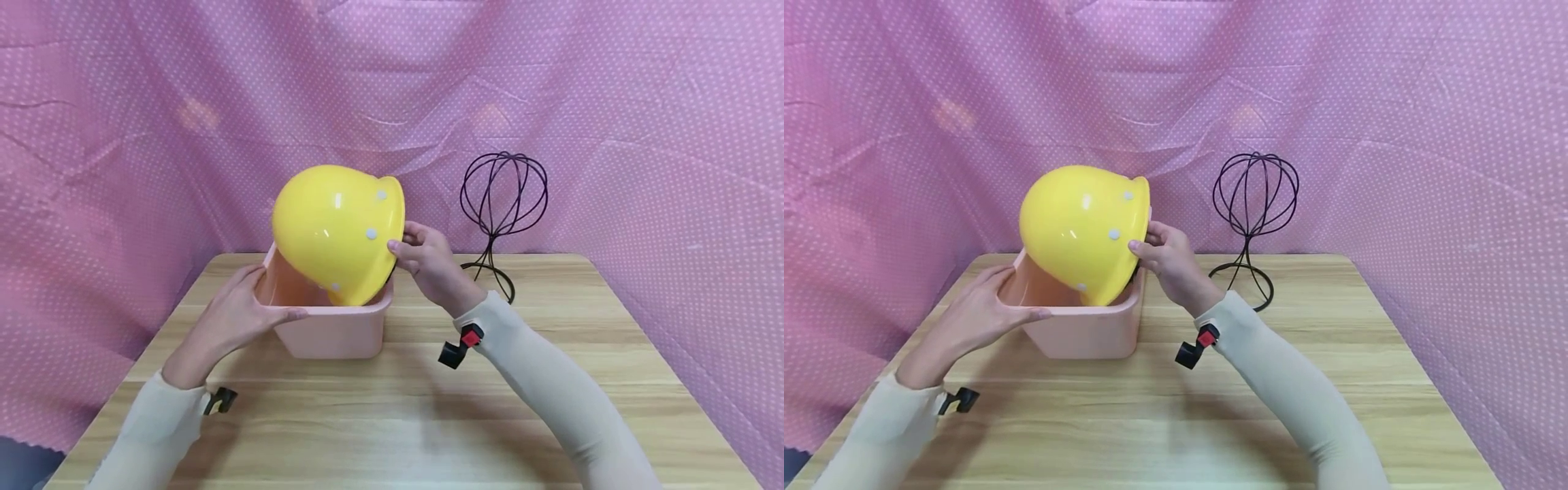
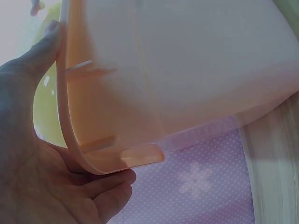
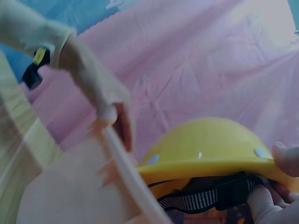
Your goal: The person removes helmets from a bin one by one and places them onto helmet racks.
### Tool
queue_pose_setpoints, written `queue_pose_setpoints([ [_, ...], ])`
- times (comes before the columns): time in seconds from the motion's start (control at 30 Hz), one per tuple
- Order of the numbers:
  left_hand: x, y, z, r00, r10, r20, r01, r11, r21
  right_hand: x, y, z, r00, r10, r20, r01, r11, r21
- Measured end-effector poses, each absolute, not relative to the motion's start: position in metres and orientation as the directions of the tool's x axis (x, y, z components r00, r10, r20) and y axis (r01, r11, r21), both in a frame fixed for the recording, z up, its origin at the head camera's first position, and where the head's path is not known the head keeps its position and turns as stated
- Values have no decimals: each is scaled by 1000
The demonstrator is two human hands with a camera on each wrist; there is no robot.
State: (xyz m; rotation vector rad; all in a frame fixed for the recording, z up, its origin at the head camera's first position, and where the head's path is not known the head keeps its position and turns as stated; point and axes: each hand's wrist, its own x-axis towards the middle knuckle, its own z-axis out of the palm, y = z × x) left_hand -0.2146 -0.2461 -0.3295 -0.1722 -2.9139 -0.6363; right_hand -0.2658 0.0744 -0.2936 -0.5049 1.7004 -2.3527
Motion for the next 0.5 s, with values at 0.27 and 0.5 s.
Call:
queue_pose_setpoints([
  [0.27, -213, -244, -324, -991, 62, 122, 106, 913, 394, -251, 90, -280, -934, -274, 230, -90, -442, -892],
  [0.5, -213, -244, -327, -986, 76, 149, 130, 910, 393, -245, 106, -273, -925, -248, 289, -125, -518, -846],
])
